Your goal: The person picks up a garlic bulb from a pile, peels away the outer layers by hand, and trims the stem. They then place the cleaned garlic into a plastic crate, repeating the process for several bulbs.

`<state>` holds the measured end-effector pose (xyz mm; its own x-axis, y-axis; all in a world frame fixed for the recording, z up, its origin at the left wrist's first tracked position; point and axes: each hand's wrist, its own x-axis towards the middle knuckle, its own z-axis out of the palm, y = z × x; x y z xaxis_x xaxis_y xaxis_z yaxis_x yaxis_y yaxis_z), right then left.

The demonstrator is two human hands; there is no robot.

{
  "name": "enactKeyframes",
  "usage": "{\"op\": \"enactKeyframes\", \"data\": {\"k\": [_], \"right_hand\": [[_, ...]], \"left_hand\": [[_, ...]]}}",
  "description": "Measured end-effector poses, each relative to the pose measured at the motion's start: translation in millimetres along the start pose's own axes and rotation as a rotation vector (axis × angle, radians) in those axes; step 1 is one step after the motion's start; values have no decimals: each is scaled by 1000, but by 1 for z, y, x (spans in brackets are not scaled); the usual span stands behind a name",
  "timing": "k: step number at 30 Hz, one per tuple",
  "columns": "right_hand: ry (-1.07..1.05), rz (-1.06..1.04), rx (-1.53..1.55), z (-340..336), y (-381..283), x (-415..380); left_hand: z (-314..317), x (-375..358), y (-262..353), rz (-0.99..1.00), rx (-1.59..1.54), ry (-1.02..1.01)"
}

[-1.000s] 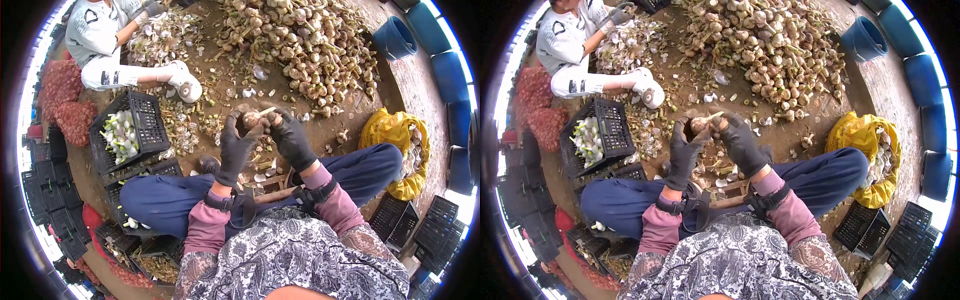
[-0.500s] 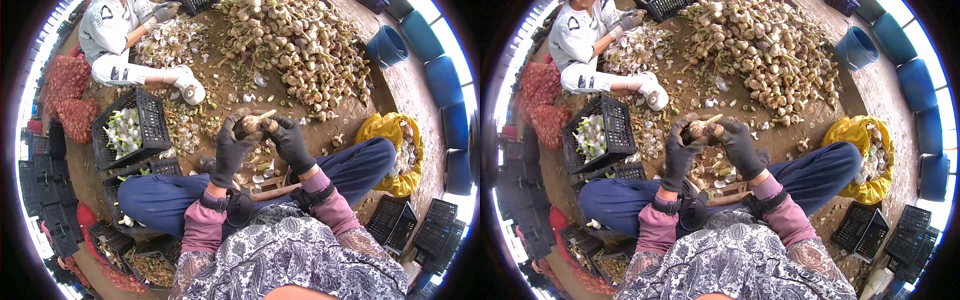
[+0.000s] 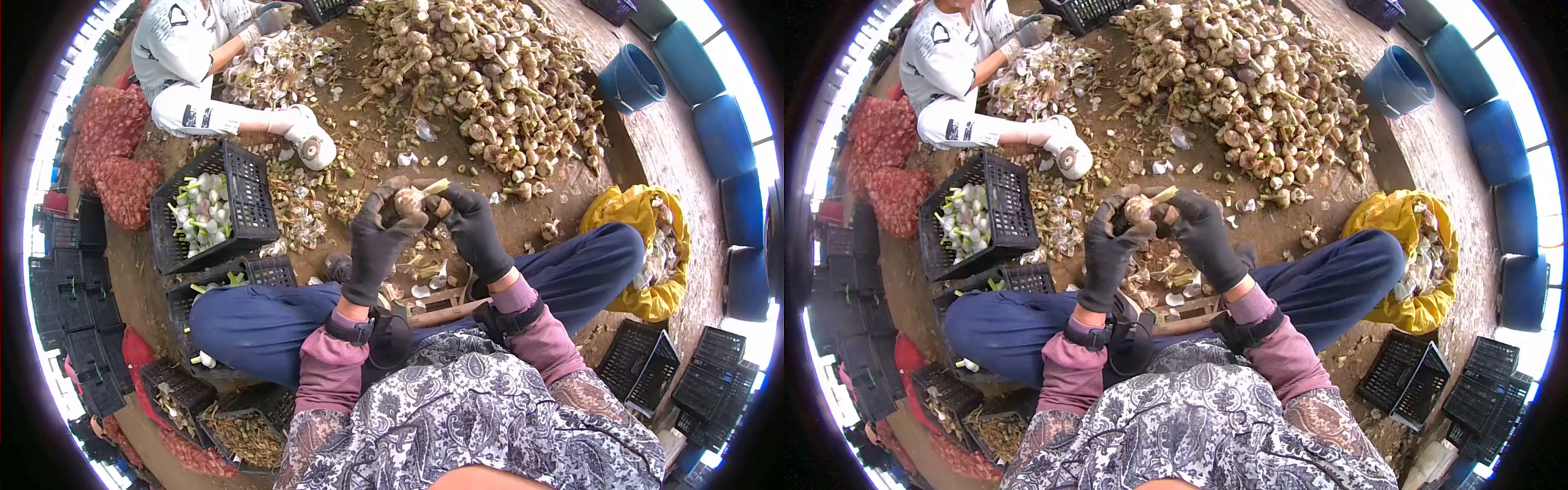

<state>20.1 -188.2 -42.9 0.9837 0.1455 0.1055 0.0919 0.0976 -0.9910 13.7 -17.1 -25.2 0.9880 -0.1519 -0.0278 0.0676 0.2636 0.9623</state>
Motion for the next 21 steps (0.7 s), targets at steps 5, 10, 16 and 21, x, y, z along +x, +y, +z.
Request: {"op": "enactKeyframes", "data": {"k": [5, 10, 16, 21], "right_hand": [[138, -60, -320, 7, -2, -10], [263, -307, -583, 11, 18, -4], [166, -227, -686, 25, -8, -6], [171, 274, 255, 17, -3, -2]], "left_hand": [[-8, 2, -17, -31, -62, -39], [-11, -1, -35, -377, -442, -21], [9, 1, -37, -42, 88, 172], [10, 4, -8, -386, -441, -31]]}}
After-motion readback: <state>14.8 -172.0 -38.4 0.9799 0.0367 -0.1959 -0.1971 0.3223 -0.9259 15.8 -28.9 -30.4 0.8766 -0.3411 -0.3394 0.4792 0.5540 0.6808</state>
